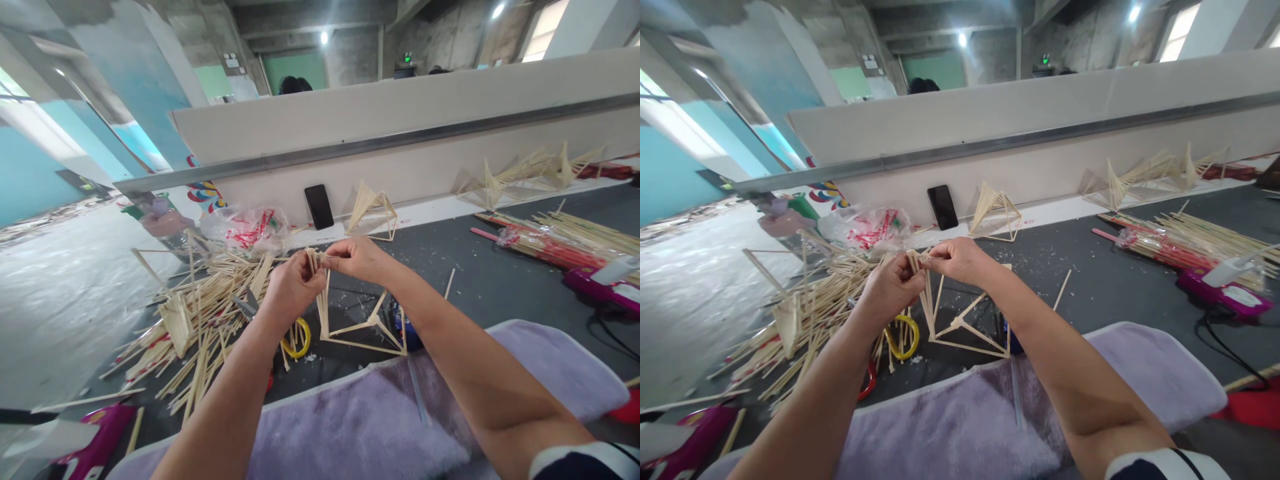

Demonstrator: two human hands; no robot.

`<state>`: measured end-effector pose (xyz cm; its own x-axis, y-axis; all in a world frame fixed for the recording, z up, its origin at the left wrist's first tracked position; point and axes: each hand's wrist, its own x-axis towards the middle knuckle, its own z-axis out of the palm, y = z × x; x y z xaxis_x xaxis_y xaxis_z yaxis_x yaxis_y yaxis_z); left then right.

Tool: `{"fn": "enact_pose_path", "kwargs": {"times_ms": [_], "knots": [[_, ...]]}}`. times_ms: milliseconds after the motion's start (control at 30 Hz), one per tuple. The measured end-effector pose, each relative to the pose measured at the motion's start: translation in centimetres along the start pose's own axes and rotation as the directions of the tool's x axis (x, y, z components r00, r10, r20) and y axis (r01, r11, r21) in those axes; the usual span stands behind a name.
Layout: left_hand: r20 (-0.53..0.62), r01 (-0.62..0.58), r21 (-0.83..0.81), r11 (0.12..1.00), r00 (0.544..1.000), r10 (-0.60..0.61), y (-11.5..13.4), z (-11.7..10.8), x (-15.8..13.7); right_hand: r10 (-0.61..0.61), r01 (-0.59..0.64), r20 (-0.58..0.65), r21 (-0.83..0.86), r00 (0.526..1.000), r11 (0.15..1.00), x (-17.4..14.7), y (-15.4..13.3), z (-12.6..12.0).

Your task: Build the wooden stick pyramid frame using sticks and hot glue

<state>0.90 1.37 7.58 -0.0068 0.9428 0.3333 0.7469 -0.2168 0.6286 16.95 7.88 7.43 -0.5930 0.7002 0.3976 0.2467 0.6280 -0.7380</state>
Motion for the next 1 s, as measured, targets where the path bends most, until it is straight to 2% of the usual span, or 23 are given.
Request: {"fn": "enact_pose_path", "kwargs": {"times_ms": [133, 300, 433, 633, 1000], "knots": [[0.034, 0.005, -0.096, 0.995, 0.999, -0.002, -0.4, 0.2, 0.1, 0.016, -0.016, 0.005, -0.013, 1.000, 1.000, 0.0, 0.1, -0.1], [0.245, 0.055, -0.373, 0.926, 0.969, 0.041, -1.7, 0.1, 0.4, 0.021, -0.021, -0.002, 0.029, 1.000, 0.999, 0.0, 0.4, -0.1], [0.357, 0.148, -0.426, 0.893, 0.934, 0.015, -2.3, 0.0, 0.5, 0.024, -0.024, -0.012, 0.068, 1.000, 0.997, 0.0, 0.4, -0.1], [0.378, 0.194, -0.429, 0.882, 0.926, -0.020, -1.9, 0.2, 0.5, 0.013, -0.014, 0.013, 0.138, 1.000, 0.990, -0.1, 0.8, -0.2], [0.397, 0.190, -0.435, 0.880, 0.918, -0.002, -2.6, 0.4, 0.5, -0.002, 0.002, -0.004, 0.073, 1.000, 0.997, 0.0, 0.7, -0.1]]}}
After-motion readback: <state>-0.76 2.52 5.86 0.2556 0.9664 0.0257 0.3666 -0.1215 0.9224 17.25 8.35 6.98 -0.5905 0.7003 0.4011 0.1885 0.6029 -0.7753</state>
